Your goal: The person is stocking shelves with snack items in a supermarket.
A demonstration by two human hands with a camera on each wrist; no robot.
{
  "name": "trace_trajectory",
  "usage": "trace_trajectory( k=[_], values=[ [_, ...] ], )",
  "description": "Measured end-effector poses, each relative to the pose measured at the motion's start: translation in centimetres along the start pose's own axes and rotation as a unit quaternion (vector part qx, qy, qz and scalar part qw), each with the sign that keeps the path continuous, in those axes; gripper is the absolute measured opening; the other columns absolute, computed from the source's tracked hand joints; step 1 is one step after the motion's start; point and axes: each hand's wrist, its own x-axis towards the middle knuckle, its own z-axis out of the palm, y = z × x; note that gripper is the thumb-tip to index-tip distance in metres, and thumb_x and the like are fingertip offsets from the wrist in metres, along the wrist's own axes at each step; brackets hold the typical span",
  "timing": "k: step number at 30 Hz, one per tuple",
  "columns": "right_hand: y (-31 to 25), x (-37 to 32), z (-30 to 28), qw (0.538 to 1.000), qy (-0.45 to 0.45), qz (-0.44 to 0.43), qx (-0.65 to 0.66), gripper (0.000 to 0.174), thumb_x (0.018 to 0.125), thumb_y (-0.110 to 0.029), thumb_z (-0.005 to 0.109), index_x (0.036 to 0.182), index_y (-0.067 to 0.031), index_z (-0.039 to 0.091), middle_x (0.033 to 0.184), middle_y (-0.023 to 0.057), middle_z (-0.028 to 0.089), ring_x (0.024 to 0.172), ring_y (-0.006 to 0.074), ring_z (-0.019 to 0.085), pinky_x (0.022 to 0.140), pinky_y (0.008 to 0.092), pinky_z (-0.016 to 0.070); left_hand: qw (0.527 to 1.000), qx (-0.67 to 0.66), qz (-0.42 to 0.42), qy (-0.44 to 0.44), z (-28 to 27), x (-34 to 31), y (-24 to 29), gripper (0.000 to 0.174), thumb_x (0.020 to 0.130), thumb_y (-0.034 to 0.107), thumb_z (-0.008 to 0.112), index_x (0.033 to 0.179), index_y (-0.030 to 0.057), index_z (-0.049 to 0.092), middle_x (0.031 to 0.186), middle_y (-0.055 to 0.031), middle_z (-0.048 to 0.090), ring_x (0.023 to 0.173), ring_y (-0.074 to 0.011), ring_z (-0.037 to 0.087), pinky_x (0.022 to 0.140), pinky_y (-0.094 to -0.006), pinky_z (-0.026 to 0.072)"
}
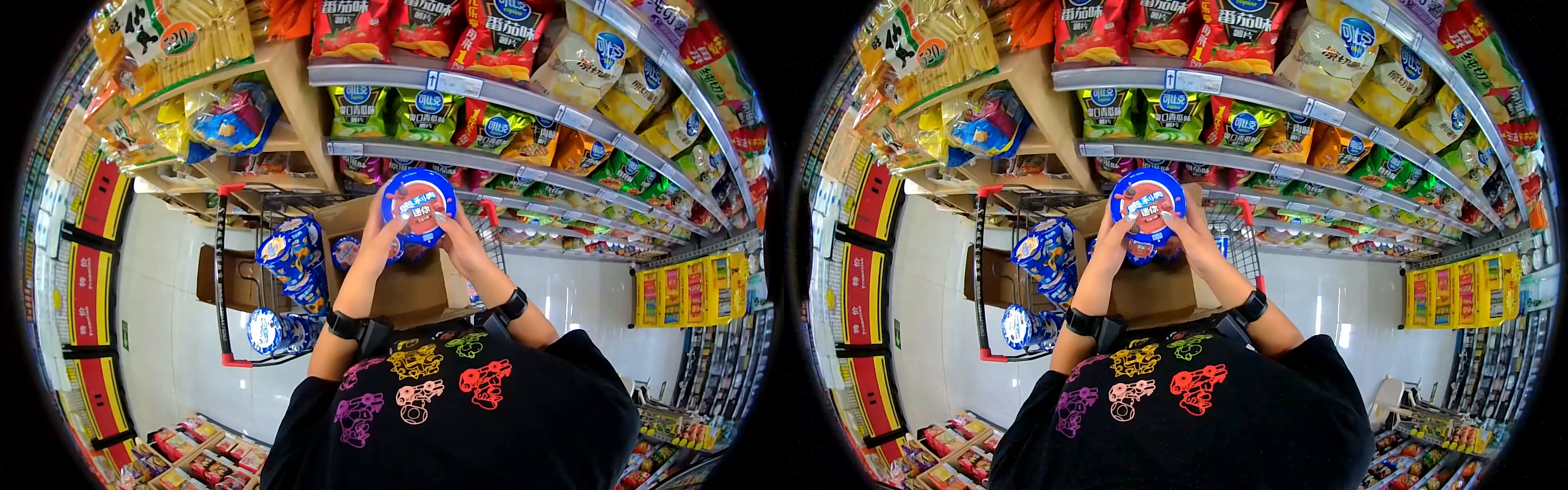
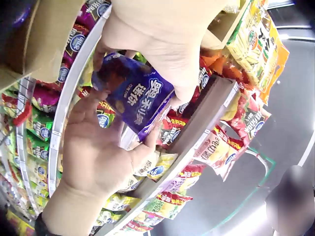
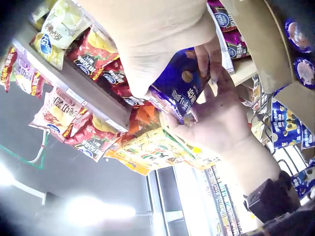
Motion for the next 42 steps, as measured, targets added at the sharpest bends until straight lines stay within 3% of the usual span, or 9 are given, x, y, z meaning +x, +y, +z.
trace_trajectory(
  k=[6,8,9,12,17,28,31,40,42],
  values=[
    [4.6,1.3,1.0,0.982,0.028,0.173,0.074,0.042,0.086,-0.029,0.049,0.123,-0.0146,0.034,0.118,0.0062,0.046,0.102,0.0194,0.05,0.078,0.0387,0.0475,0.977,-0.094,-0.142,0.125,-4.2,-1.3,-3.9,0.047,0.082,0.028,0.051,0.125,0.015,0.037,0.111,-0.0047,0.051,0.093,-0.0145,0.052,0.069,-0.0241,0.0417],
    [7.5,1.5,1.2,0.978,0.072,0.194,0.03,0.048,0.083,-0.038,0.051,0.124,-0.0193,0.033,0.11,0.006,0.049,0.093,0.02,0.052,0.07,0.0334,0.048,0.963,-0.139,-0.167,0.159,-5.3,-2.0,-6.2,0.046,0.082,0.03,0.05,0.124,0.0159,0.038,0.11,-0.0041,0.051,0.092,-0.0152,0.052,0.065,-0.0234,0.0403],
    [9.3,1.5,1.0,0.973,0.086,0.213,0.025,0.049,0.082,-0.04,0.051,0.123,-0.0199,0.033,0.109,0.0062,0.05,0.09,0.0203,0.053,0.069,0.0331,0.048,0.954,-0.139,-0.192,0.181,-6.5,-2.6,-8.2,0.039,0.08,0.033,0.051,0.113,0.0135,0.049,0.107,-0.0044,0.056,0.095,-0.0178,0.054,0.072,-0.0336,0.0448],
    [13.5,0.9,0.0,0.93,0.126,0.343,0.026,0.05,0.081,-0.045,0.051,0.121,-0.0214,0.032,0.112,0.0075,0.046,0.092,0.0272,0.051,0.074,0.037,0.0468,0.91,-0.146,-0.337,0.193,-9.1,-4.6,-12.3,0.047,0.075,0.047,0.051,0.11,0.016,0.052,0.101,-0.0048,0.058,0.089,-0.0207,0.055,0.069,-0.0353,0.0442],
    [18.9,-0.7,-3.0,0.88,0.223,0.417,0.046,0.058,0.077,-0.055,0.049,0.122,-0.022,0.034,0.111,0.0082,0.048,0.09,0.0277,0.052,0.075,0.0403,0.0445,0.874,-0.259,-0.387,0.135,-8.0,-6.4,-14.1,0.043,0.082,0.039,0.044,0.114,0.0104,0.048,0.108,-0.0086,0.056,0.096,-0.0233,0.056,0.081,-0.0367,0.0454],
    [17.8,-1.9,-8.4,0.878,0.304,0.368,0.026,0.06,0.076,-0.06,0.047,0.118,-0.017,0.044,0.107,0.0072,0.053,0.087,0.0261,0.054,0.077,0.0367,0.0421,0.871,-0.099,-0.477,0.057,-5.2,-3.1,-17.5,0.056,0.074,0.05,0.051,0.117,0.0157,0.046,0.114,-0.0043,0.05,0.102,-0.0235,0.044,0.088,-0.0388,0.0327],
    [16.9,-2.4,-9.6,0.869,0.331,0.365,0.037,0.059,0.076,-0.058,0.048,0.119,-0.0172,0.043,0.108,0.0074,0.053,0.089,0.027,0.055,0.078,0.0358,0.0422,0.878,-0.065,-0.472,0.051,-4.9,-2.5,-19.8,0.052,0.075,0.049,0.049,0.119,0.0217,0.039,0.121,-0.0055,0.045,0.109,-0.0237,0.041,0.088,-0.0463,0.03],
    [15.8,1.9,-10.4,0.838,0.381,0.386,0.058,0.054,0.075,-0.049,0.051,0.118,-0.0167,0.043,0.11,0.0106,0.051,0.098,0.0272,0.049,0.084,0.041,0.0388,0.893,-0.054,-0.439,0.078,-5.0,0.3,-23.0,0.053,0.074,0.046,0.053,0.119,0.0224,0.038,0.115,-0.0049,0.048,0.104,-0.0221,0.046,0.085,-0.0446,0.0342],
    [17.0,3.5,-10.5,0.834,0.396,0.38,0.06,0.05,0.076,-0.046,0.051,0.115,-0.0156,0.045,0.109,0.0107,0.051,0.096,0.0263,0.049,0.083,0.0411,0.039,0.898,-0.051,-0.425,0.105,-6.3,1.1,-24.5,0.05,0.076,0.039,0.053,0.121,0.0203,0.039,0.109,-0.0043,0.051,0.099,-0.0197,0.049,0.08,-0.0378,0.0389]
  ],
)
